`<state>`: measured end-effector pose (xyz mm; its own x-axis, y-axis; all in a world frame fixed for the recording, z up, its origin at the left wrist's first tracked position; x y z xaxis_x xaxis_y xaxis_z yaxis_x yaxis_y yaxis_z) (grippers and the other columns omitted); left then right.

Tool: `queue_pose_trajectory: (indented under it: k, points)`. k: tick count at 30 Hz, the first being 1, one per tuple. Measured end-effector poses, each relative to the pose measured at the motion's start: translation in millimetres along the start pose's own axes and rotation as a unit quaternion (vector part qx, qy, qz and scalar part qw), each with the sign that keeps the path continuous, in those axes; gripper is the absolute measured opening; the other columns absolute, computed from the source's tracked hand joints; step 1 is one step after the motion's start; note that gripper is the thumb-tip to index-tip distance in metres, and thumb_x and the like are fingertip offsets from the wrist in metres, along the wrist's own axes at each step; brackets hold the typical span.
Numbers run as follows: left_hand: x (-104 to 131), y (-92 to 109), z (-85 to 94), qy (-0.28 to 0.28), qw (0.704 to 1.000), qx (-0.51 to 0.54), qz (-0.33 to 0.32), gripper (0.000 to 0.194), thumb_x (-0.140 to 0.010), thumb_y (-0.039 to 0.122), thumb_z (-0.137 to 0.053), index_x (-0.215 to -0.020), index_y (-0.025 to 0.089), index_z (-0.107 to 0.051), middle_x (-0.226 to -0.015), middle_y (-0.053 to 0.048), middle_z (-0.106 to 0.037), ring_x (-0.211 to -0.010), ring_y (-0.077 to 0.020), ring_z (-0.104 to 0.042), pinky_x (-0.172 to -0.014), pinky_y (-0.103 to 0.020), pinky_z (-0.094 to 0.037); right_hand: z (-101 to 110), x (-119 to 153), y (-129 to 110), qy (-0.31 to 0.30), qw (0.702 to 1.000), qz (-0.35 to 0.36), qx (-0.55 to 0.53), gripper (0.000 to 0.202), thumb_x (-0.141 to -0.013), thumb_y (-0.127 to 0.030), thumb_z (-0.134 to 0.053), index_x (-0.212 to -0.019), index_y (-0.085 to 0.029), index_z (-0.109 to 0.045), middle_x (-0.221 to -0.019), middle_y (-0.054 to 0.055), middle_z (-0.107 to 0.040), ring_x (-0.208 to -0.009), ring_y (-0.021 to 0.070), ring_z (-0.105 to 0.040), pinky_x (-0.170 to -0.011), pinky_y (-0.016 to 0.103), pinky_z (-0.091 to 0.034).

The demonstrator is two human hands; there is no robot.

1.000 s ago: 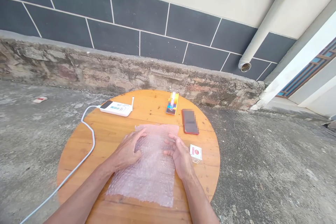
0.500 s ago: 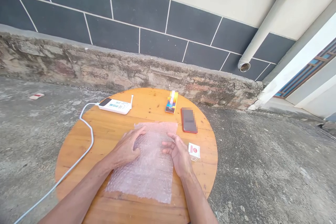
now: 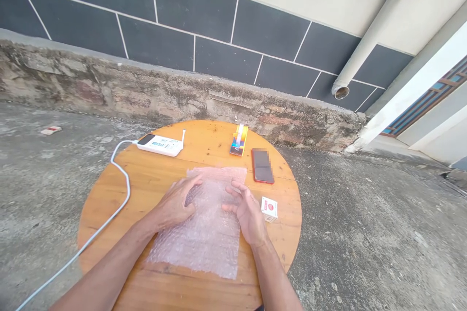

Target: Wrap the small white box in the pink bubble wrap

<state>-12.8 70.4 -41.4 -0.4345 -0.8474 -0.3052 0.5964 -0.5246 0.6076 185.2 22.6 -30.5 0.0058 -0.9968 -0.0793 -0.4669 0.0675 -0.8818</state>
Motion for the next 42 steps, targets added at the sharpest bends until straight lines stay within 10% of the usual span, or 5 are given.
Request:
queue_pose_trajectory:
  k: [13,42]
  points:
    - [-0.6,0.2,-0.5,-0.004,1.0,-0.018,-0.01,0.079,-0.062,0.01,-0.047,-0.139,0.021,-0.033,-0.129,-0.006,-0.052,-0.121,-0.0251,-0.044,-0.103,-0.04,-0.032,0.5,2.9,-0.5,-0.009,1.0,-0.007,0.007,0.037,-0.087,-0.052,-0.054,-0.111,-0.026,-0.064,-0.14,0.006,-0.042,-0.115,0.0332,-0.048,-0.044,0.028,-0.055]
    - [-0.7,0.8,0.7,-0.012,1.0,-0.011,0.004,0.077,-0.062,0.01,-0.047,-0.137,0.021,-0.035,-0.128,-0.007,-0.052,-0.119,-0.0252,-0.045,-0.101,-0.042,-0.034,0.2,1.8,0.8,-0.032,0.999,-0.009,0.011,0.043,-0.091,-0.053,-0.044,-0.115,-0.021,-0.059,-0.126,0.013,-0.054,-0.065,0.0165,-0.06,-0.055,0.03,-0.049]
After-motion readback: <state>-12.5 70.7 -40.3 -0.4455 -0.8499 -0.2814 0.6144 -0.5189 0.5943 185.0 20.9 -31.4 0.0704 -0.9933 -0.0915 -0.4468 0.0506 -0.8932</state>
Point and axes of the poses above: each hand's wrist, its own x-axis away from the middle knuckle, its own z-axis out of the back of the hand, y = z × x, the point moved 5 cm from there along -x, towards the middle knuckle
